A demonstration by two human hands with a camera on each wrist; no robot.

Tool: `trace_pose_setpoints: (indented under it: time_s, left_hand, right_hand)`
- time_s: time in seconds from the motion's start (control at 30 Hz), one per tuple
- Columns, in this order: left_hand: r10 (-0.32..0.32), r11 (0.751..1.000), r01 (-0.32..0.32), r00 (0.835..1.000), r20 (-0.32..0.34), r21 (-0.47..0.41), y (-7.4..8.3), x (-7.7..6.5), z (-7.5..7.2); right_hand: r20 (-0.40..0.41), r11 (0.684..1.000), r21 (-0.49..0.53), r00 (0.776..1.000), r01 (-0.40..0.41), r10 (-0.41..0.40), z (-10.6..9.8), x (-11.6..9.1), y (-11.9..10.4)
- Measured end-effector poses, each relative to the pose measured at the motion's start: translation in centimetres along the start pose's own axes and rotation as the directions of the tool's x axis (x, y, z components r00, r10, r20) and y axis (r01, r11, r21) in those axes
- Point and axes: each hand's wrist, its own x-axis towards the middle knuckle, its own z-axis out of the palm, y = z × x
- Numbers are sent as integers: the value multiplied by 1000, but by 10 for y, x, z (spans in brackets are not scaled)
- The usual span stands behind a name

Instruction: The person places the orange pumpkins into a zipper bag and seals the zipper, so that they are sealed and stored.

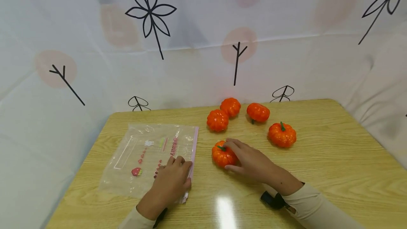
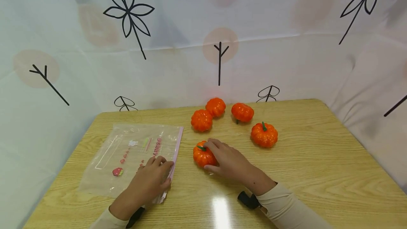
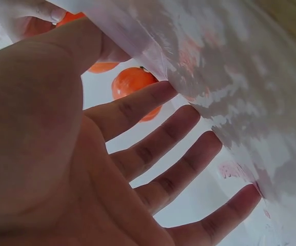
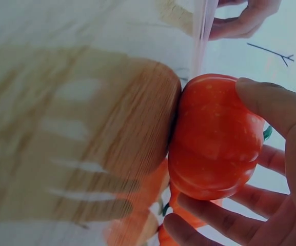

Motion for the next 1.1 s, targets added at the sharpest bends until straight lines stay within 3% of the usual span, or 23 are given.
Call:
trace_pose_setpoints:
  time_s: [0.4,0.7,1.1]
  left_hand:
    - [6,1000,-6,1000,-30,12,0,0,3]
    - [-8,998,9,1000,27,-61,-2,1,4]
    - [-12,994,15,1000,27,-108,-4,1,7]
  right_hand:
    - [1,1000,6,1000,11,-11,1,-1,0]
    - [3,1000,11,1000,19,-19,1,-2,0]
    - [-2,999,6,999,36,-36,1,-2,-1]
